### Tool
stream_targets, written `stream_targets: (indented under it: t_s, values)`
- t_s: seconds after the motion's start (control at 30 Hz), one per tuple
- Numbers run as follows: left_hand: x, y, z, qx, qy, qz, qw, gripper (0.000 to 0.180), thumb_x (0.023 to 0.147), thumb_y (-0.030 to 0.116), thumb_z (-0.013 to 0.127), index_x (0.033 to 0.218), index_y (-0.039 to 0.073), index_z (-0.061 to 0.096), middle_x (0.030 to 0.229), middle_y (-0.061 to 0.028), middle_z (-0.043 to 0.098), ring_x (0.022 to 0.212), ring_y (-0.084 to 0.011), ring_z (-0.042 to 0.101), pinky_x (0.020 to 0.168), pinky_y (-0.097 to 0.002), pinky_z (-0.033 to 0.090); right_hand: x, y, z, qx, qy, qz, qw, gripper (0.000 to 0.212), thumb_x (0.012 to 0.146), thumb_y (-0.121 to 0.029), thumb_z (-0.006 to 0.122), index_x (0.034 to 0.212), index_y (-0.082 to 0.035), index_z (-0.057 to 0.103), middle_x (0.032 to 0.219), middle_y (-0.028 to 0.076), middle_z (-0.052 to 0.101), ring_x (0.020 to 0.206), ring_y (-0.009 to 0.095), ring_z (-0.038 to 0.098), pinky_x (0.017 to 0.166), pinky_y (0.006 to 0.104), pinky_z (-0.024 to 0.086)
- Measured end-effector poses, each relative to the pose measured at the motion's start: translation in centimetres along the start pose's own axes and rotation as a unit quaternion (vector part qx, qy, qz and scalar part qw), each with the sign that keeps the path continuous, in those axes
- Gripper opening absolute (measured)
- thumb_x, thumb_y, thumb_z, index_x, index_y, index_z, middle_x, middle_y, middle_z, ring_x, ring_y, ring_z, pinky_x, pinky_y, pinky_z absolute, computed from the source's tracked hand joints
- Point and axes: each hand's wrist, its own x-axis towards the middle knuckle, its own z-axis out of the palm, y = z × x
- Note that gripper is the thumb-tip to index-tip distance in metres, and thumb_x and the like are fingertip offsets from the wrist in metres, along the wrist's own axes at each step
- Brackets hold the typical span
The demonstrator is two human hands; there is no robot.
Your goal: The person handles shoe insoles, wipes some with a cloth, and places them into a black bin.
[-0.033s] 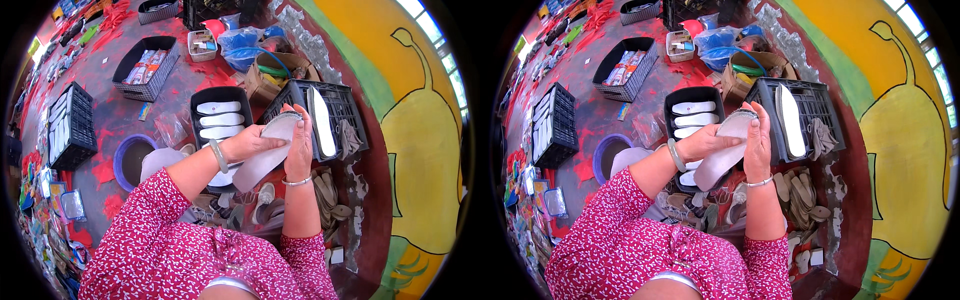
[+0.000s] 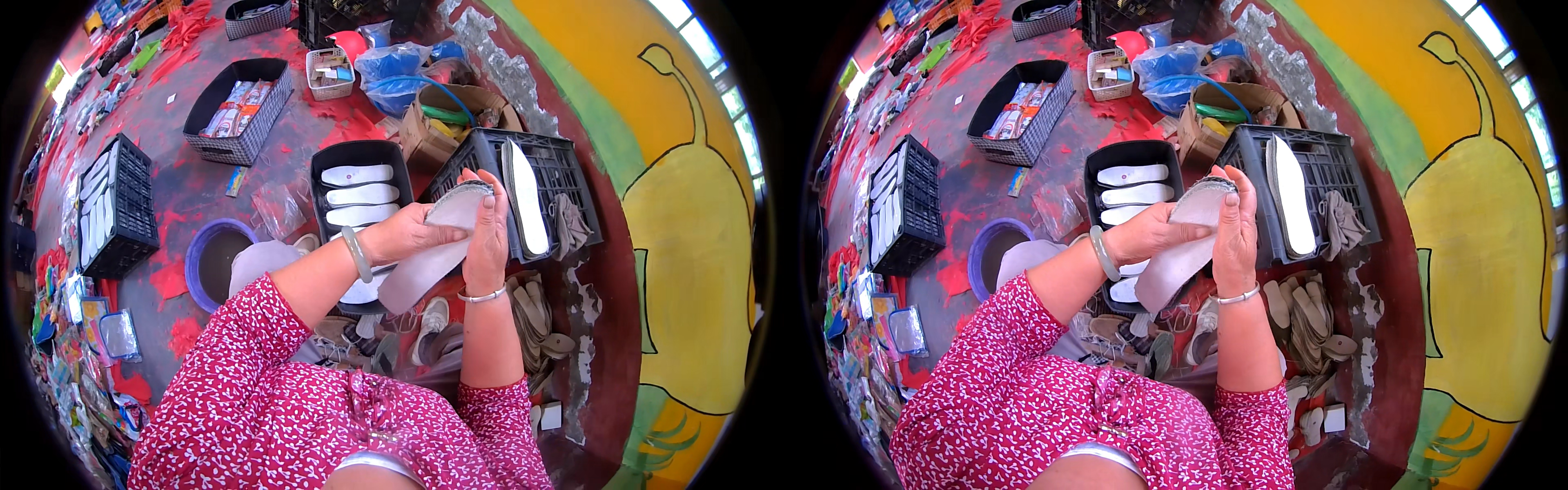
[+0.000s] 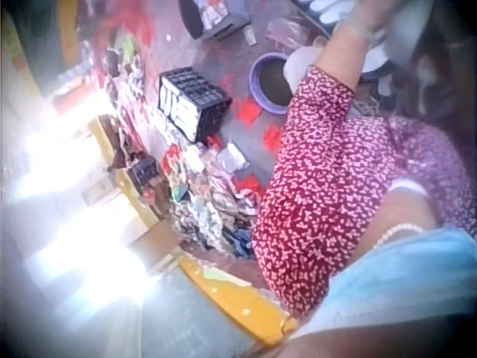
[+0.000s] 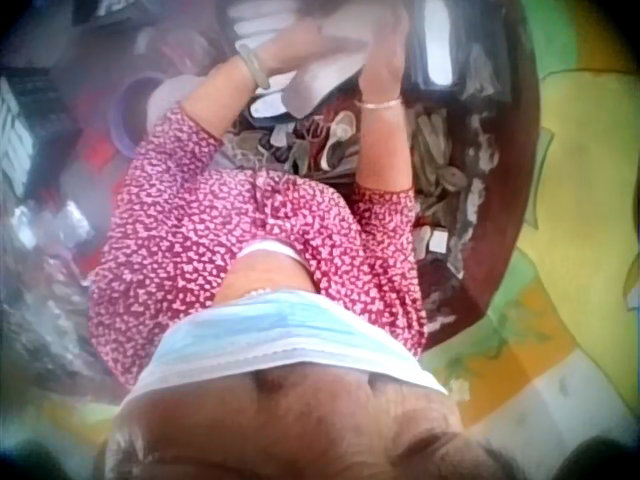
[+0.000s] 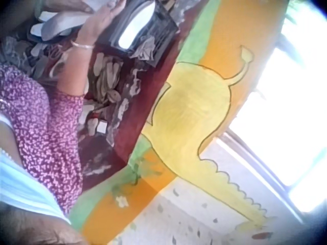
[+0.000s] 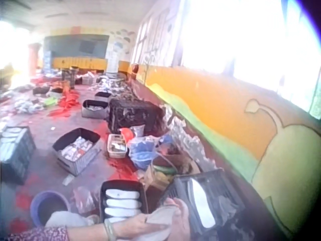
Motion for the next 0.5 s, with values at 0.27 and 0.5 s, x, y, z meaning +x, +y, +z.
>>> stream_targets:
  t_s: [0.27, 0.5]
  values:
    - [-0.2, 0.9, -1.4, 0.119, -0.013, -0.026, 0.992, 0.029, 0.085, 0.022, 0.066, 0.107, 0.003, 0.062, 0.092, -0.0001, 0.063, 0.083, -0.0069, 0.056, 0.075, -0.0231, 0.046, 0.5, -1.5, -2.0, -0.044, -0.107, 0.032, 0.993, 0.028, 0.089, -0.015, 0.059, 0.111, 0.002, 0.055, 0.102, 0.004, 0.06, 0.092, 0.01, 0.054, 0.083, 0.0231, 0.043]
    - [-1.1, 1.2, -2.0, 0.298, -0.053, -0.084, 0.949, 0.029, 0.083, 0.024, 0.066, 0.102, 0.002, 0.064, 0.086, -0.0023, 0.064, 0.08, -0.0079, 0.055, 0.073, -0.0244, 0.045, 0.4, -1.8, -4.1, -0.14, -0.185, 0.182, 0.956, 0.02, 0.084, -0.012, 0.066, 0.097, 0.003, 0.064, 0.082, -0.002, 0.061, 0.075, 0.005, 0.053, 0.069, 0.0184, 0.043]
